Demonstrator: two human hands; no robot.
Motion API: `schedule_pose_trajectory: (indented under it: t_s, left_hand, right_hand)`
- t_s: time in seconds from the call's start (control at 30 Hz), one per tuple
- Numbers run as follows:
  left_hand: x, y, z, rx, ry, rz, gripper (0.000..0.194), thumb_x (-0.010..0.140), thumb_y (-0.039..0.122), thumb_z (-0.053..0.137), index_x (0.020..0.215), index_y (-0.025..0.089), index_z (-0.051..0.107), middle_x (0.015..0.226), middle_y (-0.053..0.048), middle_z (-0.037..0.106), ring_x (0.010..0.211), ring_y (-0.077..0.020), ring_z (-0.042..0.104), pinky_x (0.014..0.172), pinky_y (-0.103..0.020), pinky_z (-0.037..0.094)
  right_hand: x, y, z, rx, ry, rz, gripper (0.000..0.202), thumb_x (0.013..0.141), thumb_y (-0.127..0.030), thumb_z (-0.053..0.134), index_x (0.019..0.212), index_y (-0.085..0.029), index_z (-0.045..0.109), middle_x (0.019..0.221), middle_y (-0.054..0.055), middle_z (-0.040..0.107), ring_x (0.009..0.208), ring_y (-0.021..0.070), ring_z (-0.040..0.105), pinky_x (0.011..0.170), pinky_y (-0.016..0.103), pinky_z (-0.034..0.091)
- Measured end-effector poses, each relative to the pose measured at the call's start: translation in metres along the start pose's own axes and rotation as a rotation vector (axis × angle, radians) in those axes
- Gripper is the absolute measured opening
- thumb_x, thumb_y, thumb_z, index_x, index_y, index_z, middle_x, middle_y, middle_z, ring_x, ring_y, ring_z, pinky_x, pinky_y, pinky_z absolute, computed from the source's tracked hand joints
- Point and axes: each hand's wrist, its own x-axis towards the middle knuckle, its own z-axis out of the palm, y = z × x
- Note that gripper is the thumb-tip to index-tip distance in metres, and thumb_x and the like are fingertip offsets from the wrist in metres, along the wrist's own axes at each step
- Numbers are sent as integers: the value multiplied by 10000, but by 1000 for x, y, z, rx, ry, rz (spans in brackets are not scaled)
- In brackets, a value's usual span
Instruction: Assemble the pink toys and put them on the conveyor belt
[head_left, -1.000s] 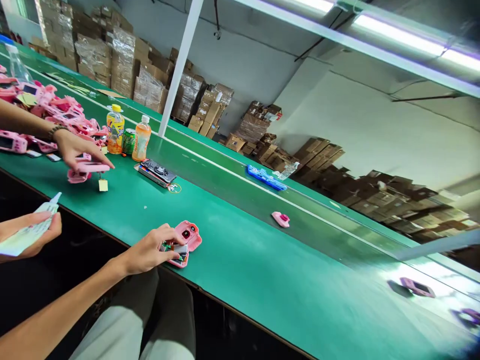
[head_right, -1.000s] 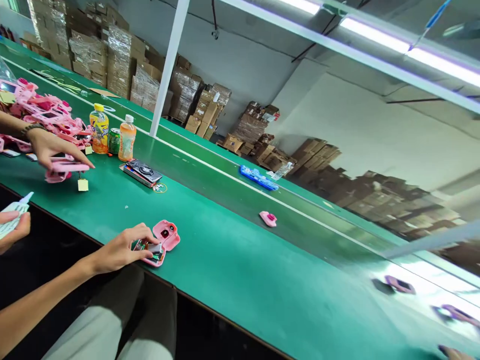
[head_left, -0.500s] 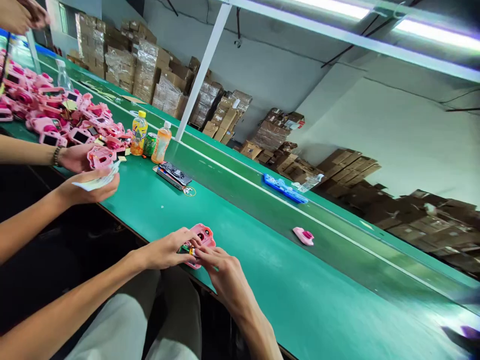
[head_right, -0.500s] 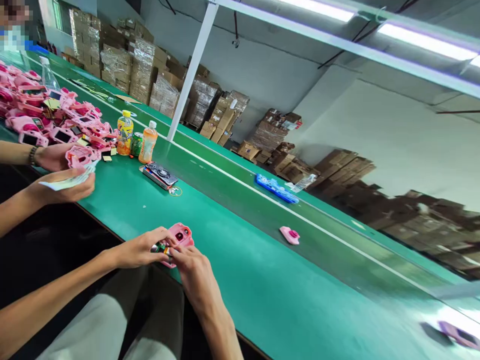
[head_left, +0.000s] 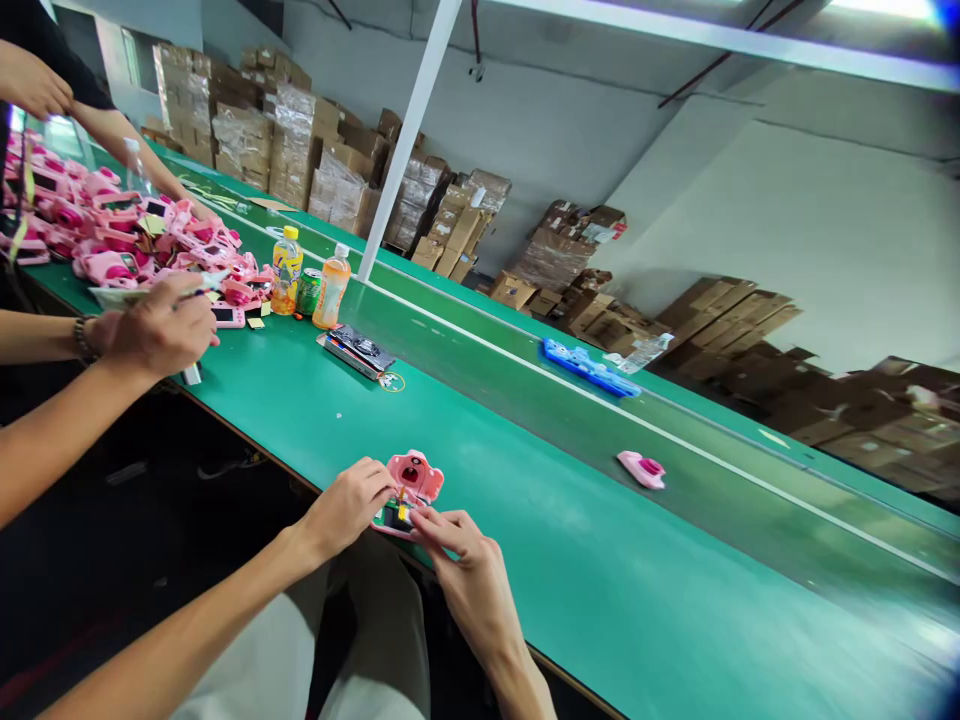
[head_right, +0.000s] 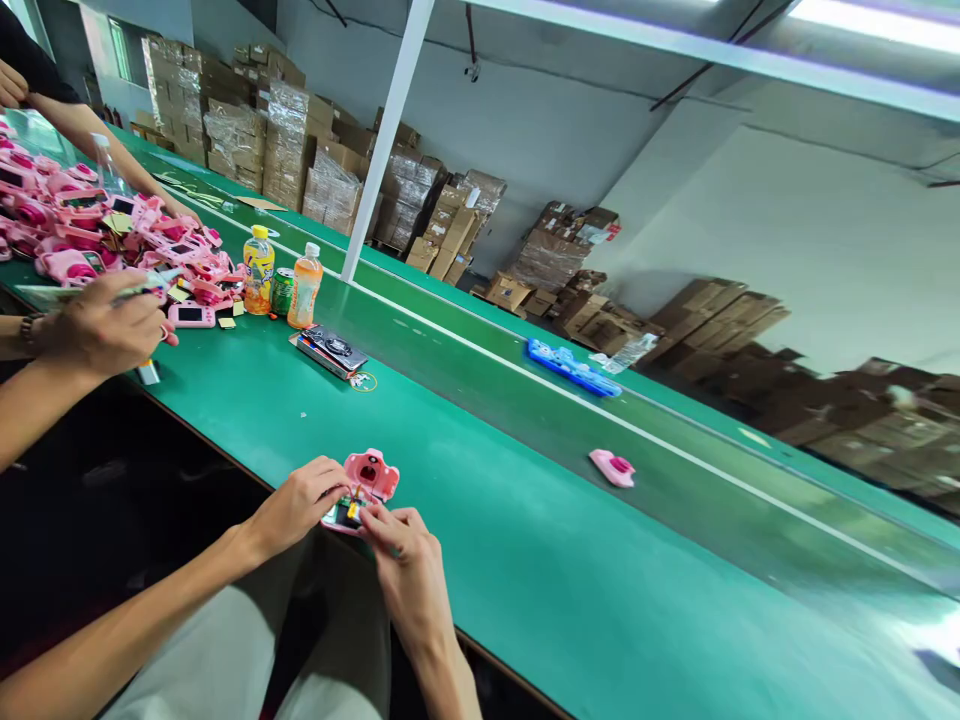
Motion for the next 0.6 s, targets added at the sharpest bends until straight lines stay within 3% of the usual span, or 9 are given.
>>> schedule_pose_trajectory:
  t_s: [0.1, 0.27, 0.5, 0.6]
  left_hand:
    - [-2, 0, 2, 54, -7, 19, 367, 1071, 247, 344, 945, 152, 675, 990, -49, 673, 981, -215, 613, 875, -322, 486]
    - [-2, -6, 6, 92, -2, 59, 311, 1070, 228, 361, 946, 176, 642, 963, -49, 673, 935, -202, 592, 832, -333, 493]
    - [0, -6, 6, 115, 10, 71, 334, 1076, 234, 345, 911, 182, 630, 920, -45, 653, 896, -197, 587, 802, -327, 497]
    - [-3, -5, 1, 102, -32, 89, 293, 1067, 214, 362, 992, 168, 642, 970, -60, 653, 944, -208, 587, 852, -349, 517]
  right_hand:
    - [-1, -4, 6, -51, -20, -7, 255, 969, -250, 562, 1063, -333, 783, 912, 31, 767, 796, 197, 673, 708, 321, 597]
    - [5, -6, 7, -109, -65, -6, 299, 983, -202, 517, 1023, -319, 789, 836, 25, 742, 801, 194, 632, 689, 299, 569]
    - [7, -1, 10, -149, -131, -28, 320, 1020, -219, 459, 1049, -300, 767, 908, 24, 753, 856, 209, 589, 764, 324, 560]
    - [9, -1, 9, -198, -197, -72, 359, 1027, -174, 414, 1127, -295, 737, 1011, 31, 759, 919, 206, 611, 869, 367, 556]
